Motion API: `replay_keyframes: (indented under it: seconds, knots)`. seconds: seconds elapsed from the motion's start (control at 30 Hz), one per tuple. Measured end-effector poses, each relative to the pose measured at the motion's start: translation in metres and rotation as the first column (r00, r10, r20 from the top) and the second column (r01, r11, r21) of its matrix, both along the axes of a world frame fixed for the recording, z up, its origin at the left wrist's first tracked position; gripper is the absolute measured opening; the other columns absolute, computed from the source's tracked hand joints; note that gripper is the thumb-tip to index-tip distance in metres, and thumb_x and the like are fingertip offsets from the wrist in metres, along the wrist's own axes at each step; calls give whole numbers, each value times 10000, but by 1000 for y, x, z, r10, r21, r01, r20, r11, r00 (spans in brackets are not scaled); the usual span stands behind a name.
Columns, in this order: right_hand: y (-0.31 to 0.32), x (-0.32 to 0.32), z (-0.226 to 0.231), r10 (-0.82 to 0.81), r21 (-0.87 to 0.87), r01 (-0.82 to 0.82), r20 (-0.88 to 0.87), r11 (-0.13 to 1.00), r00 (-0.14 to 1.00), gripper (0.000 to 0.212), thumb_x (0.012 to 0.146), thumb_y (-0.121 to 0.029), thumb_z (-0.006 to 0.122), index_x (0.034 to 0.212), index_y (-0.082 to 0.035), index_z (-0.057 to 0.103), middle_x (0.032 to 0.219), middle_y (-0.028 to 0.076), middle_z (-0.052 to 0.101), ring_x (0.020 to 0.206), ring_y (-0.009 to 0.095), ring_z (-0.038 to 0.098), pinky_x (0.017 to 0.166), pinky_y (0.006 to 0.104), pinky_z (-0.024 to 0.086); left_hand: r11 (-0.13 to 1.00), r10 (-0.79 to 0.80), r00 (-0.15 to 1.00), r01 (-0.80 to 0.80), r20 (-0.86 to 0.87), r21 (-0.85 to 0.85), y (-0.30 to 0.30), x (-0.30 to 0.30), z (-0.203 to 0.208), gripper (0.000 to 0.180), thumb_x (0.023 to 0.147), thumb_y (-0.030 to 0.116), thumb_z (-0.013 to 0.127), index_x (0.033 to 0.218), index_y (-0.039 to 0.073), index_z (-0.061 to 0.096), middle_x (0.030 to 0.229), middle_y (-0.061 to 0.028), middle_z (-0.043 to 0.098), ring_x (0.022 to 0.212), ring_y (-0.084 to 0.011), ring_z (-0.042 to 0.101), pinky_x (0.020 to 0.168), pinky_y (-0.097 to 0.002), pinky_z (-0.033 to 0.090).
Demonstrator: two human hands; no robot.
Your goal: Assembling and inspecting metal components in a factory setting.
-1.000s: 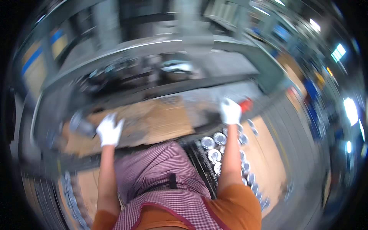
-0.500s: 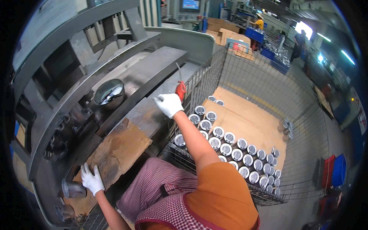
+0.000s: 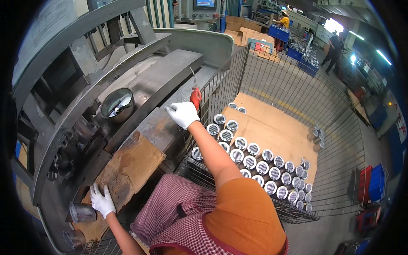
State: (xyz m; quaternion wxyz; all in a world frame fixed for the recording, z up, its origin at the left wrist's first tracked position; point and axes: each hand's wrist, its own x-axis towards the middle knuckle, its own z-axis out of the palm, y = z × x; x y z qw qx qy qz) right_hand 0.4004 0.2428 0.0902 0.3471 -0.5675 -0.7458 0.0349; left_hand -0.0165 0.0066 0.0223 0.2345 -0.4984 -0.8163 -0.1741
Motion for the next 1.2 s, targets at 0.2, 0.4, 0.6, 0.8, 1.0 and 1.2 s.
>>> replay_keyframes:
  seconds: [0.2, 0.4, 0.6, 0.8, 1.0, 1.2]
  knots:
    - [0, 0, 0, 10, 8, -10, -11, 1000, 1000, 429, 908, -444, 523, 731, -85, 676, 708, 164, 655, 695, 360, 647, 667, 446, 505, 995, -24, 992, 36, -126, 96, 1, -4, -5, 441, 916, 399, 576, 1262, 125, 581, 1335, -121, 544, 1178, -330, 523, 929, -456, 426]
    - [1, -2, -3, 15, 34, -14, -27, 999, 1000, 411, 905, -426, 536, 732, -79, 674, 717, 163, 659, 699, 359, 651, 655, 440, 509, 997, 3, 999, 2, 51, -83, -2, -8, -7, 481, 890, 384, 614, 1293, 128, 549, 1384, -125, 495, 1200, -340, 500, 940, -471, 416]
    - [6, 2, -12, 48, 48, -46, -42, 998, 998, 443, 912, -453, 527, 723, -78, 667, 700, 175, 643, 677, 369, 634, 626, 448, 488, 996, 43, 998, -39, 54, -81, 0, -1, -3, 439, 890, 417, 599, 1218, 126, 623, 1334, -118, 549, 1212, -317, 503, 968, -471, 382]
    - [2, -1, -6, 12, 13, -12, -52, 1000, 999, 463, 910, -453, 532, 691, -64, 656, 662, 188, 620, 660, 374, 625, 615, 446, 477, 996, 33, 996, -27, 78, -82, -1, -2, -5, 477, 889, 421, 597, 1270, 134, 592, 1353, -122, 533, 1228, -317, 487, 971, -478, 378]
    - [5, -1, -10, 32, 20, -30, -113, 999, 993, 457, 898, -448, 563, 675, -58, 646, 643, 191, 609, 632, 372, 614, 597, 439, 471, 985, 44, 985, -15, 169, -173, -1, -3, -4, 479, 895, 432, 590, 1278, 144, 588, 1365, -126, 519, 1240, -314, 477, 986, -481, 360]
    - [7, 4, -11, 5, -5, -6, -132, 1000, 991, 469, 902, -450, 557, 677, -45, 631, 666, 197, 609, 652, 380, 610, 609, 436, 467, 999, 29, 996, -25, 86, -48, 4, 2, -4, 511, 885, 444, 598, 1304, 153, 567, 1408, -127, 481, 1250, -328, 466, 982, -500, 362]
